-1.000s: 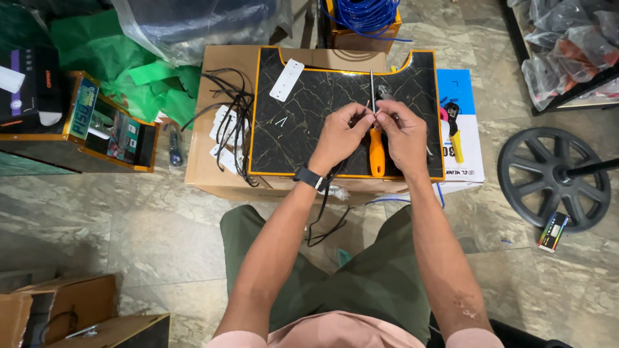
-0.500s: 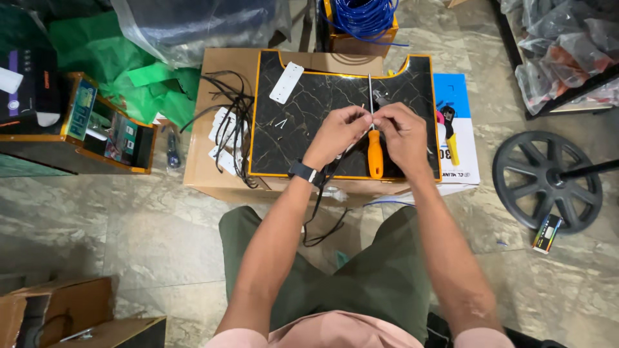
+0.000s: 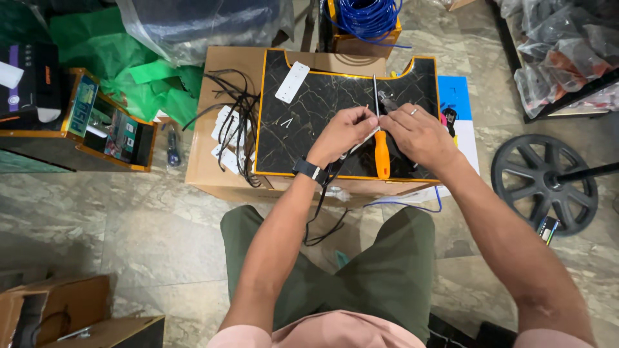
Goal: The person sits on the floor and repairs a power strip. They strip the insulation from the wire ends with pliers, insert the wires into the power strip's terminals, and tighten the screws with an orange-handled screwdriver, handling the wires and the opened power strip housing throughout.
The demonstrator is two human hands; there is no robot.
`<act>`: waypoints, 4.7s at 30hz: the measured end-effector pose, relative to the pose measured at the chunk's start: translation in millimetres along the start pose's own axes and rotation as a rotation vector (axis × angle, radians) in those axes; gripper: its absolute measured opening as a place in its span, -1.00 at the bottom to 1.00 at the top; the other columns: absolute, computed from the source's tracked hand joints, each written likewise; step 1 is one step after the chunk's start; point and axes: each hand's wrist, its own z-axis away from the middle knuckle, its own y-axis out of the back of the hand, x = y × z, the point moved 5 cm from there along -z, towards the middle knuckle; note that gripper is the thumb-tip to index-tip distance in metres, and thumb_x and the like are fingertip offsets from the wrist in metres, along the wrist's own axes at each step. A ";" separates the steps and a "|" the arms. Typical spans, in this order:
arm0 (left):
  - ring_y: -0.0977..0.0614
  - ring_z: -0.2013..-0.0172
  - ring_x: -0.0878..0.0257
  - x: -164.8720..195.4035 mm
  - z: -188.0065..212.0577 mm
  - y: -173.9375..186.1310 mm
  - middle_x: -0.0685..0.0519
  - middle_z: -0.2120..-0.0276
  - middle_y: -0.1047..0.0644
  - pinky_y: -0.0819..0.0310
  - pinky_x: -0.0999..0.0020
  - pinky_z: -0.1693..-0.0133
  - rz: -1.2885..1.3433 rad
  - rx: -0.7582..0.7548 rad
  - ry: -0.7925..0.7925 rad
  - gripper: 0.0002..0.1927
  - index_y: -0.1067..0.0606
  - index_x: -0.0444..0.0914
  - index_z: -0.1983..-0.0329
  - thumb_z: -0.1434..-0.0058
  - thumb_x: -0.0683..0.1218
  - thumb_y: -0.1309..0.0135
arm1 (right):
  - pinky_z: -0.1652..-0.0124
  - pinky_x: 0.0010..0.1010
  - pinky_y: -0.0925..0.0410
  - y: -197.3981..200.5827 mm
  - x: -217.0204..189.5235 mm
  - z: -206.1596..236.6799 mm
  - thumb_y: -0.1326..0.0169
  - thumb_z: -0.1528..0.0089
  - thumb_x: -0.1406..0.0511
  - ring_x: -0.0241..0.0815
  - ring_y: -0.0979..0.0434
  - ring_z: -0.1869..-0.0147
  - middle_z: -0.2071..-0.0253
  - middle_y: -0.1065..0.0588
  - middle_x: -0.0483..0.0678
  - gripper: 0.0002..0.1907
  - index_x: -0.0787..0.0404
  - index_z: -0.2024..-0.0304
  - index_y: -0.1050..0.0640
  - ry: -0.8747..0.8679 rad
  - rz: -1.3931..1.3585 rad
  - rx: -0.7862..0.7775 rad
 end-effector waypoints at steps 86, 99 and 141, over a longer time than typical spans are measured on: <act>-0.46 0.45 0.44 35.2 124.8 117.7 0.14 0.26 -0.37 -0.38 0.51 0.46 0.058 0.476 -0.365 -0.50 -0.25 -0.16 -0.46 -0.46 -0.21 0.05 | 0.13 -0.02 -0.35 -123.4 -81.4 -95.5 -0.17 -0.18 0.40 0.16 -0.55 0.12 0.26 -0.56 0.10 -0.93 0.25 0.30 -0.65 -0.302 -0.310 -0.139; -0.56 0.41 0.40 33.2 125.4 112.7 0.11 0.23 -0.41 -0.47 0.49 0.40 -0.003 0.484 -0.394 -0.49 -0.28 -0.20 -0.43 -0.43 -0.27 -0.01 | 0.06 -0.03 -0.39 -116.3 -68.0 -86.2 -0.24 -0.14 0.41 0.24 -0.54 0.10 0.21 -0.56 0.17 -0.82 0.30 0.19 -0.64 -0.422 -0.430 -0.151; -0.62 0.49 0.40 53.6 126.5 90.4 0.11 0.35 -0.48 -0.51 0.49 0.51 -0.287 0.395 -0.330 -0.61 -0.34 -0.22 -0.17 -0.32 -0.32 -0.08 | 0.25 -0.59 -0.37 -92.4 -44.3 -94.7 -0.11 -0.31 0.44 -0.46 -0.49 0.25 0.27 -0.59 -0.16 -0.88 0.33 0.11 -0.60 -0.753 -1.139 -0.001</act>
